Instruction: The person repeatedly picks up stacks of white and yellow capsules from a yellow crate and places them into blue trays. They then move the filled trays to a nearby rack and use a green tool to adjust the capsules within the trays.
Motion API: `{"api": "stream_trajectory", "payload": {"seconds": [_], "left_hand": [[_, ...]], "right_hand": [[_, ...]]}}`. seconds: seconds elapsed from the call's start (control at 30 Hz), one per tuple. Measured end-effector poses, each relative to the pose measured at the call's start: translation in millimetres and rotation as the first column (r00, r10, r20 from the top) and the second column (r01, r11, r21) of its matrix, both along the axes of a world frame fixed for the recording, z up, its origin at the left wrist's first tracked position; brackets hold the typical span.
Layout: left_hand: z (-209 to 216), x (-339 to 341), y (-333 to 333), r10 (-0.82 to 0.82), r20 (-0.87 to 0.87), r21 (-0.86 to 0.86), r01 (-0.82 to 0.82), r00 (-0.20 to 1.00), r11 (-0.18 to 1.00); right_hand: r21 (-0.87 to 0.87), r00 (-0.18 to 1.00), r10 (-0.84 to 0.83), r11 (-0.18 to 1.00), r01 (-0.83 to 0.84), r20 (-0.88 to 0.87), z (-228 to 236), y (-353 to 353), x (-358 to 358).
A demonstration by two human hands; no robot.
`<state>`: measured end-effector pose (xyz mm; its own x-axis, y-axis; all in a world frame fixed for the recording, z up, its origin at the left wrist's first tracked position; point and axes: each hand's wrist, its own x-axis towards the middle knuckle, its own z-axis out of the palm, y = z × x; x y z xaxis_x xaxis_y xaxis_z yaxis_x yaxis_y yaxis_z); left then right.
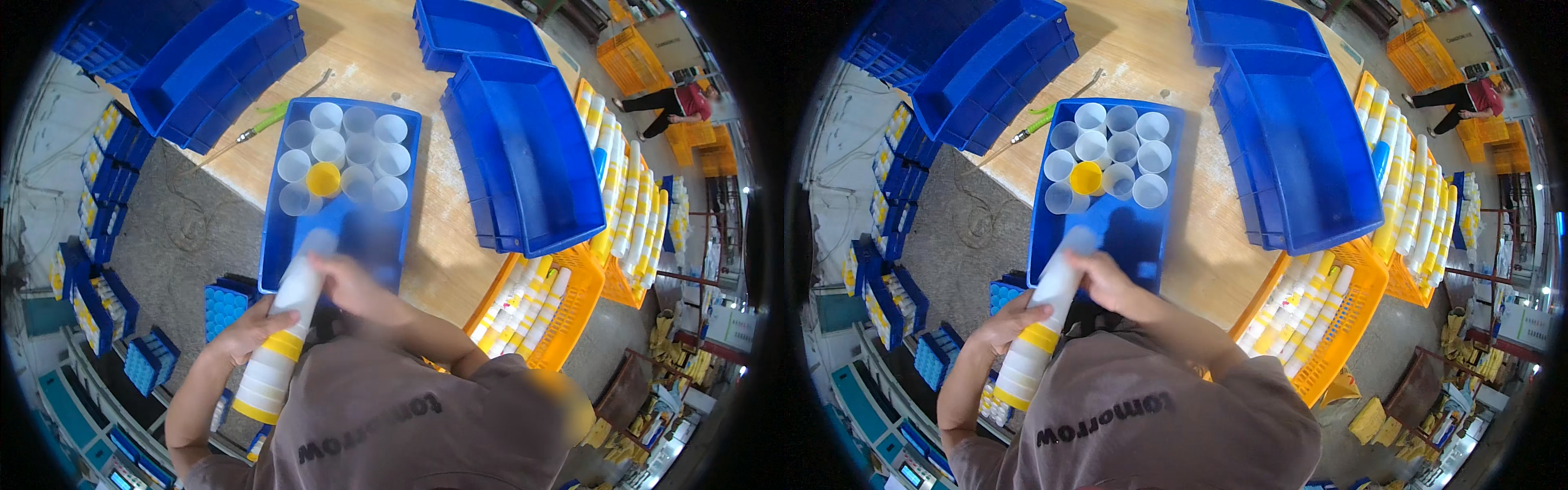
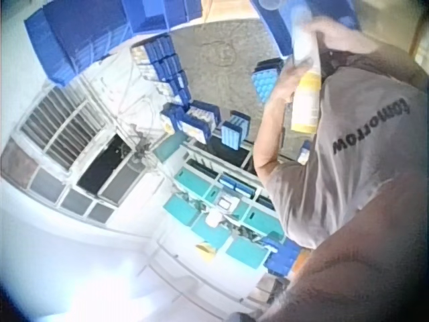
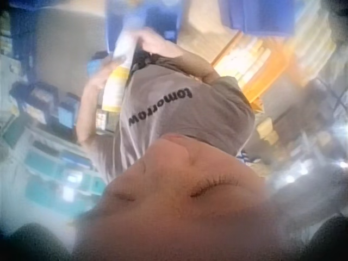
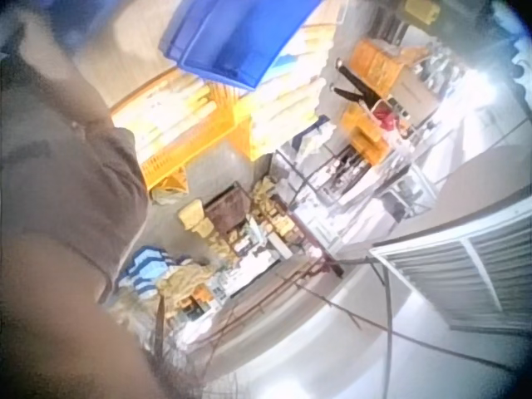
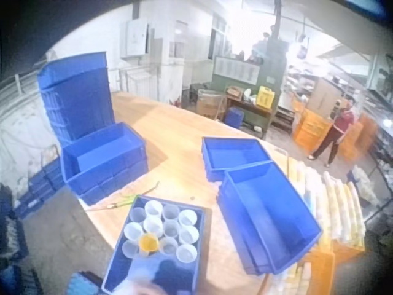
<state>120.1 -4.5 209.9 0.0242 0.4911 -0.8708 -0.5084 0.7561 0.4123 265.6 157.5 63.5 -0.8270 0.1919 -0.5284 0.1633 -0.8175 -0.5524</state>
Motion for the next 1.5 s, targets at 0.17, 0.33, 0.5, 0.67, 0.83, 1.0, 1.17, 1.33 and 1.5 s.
{"api": "stream_trajectory", "payload": {"seconds": [0.17,0.33,0.5,0.67,0.83,1.0,1.17,1.33,1.5], "left_hand": [[-3,0,12,0.020,0.315,0.073,-0.046,0.949,0.996],[-5,3,21,-0.213,-0.029,-0.015,0.213,0.977,0.977],[-2,-5,12,0.039,0.311,0.067,-0.063,0.950,0.996],[-12,-13,-5,-0.153,0.036,0.043,0.152,0.988,0.987],[-17,-40,-24,-0.005,0.280,0.078,-0.018,0.960,0.997],[-19,-50,-40,-0.308,-0.115,0.045,0.315,0.944,0.948],[-10,-73,-49,-0.133,0.276,0.128,0.100,0.952,0.987],[-14,-68,-52,-0.228,0.370,0.143,0.188,0.900,0.972],[-24,-66,-43,-0.152,0.450,0.165,0.086,0.880,0.983]], "right_hand": [[-0.435,0.902,-0.428,0.802,0.410,0.060,16,4,28],[-0.297,0.982,-0.165,0.946,0.133,-0.088,17,-23,8],[-0.505,0.952,-0.292,0.810,0.299,0.095,4,-22,4],[-0.330,0.985,-0.161,0.935,0.132,-0.060,18,-41,-16],[-0.450,0.936,-0.344,0.825,0.342,0.081,18,-44,-36],[-0.226,0.969,-0.244,0.943,0.245,0.031,15,-71,-49],[-0.435,0.944,-0.330,0.848,0.304,0.016,12,-80,-60],[0.459,0.946,-0.297,0.827,0.324,-0.132,26,-77,-10],[-0.520,0.840,-0.542,0.716,0.466,0.008,42,-85,1]]}}
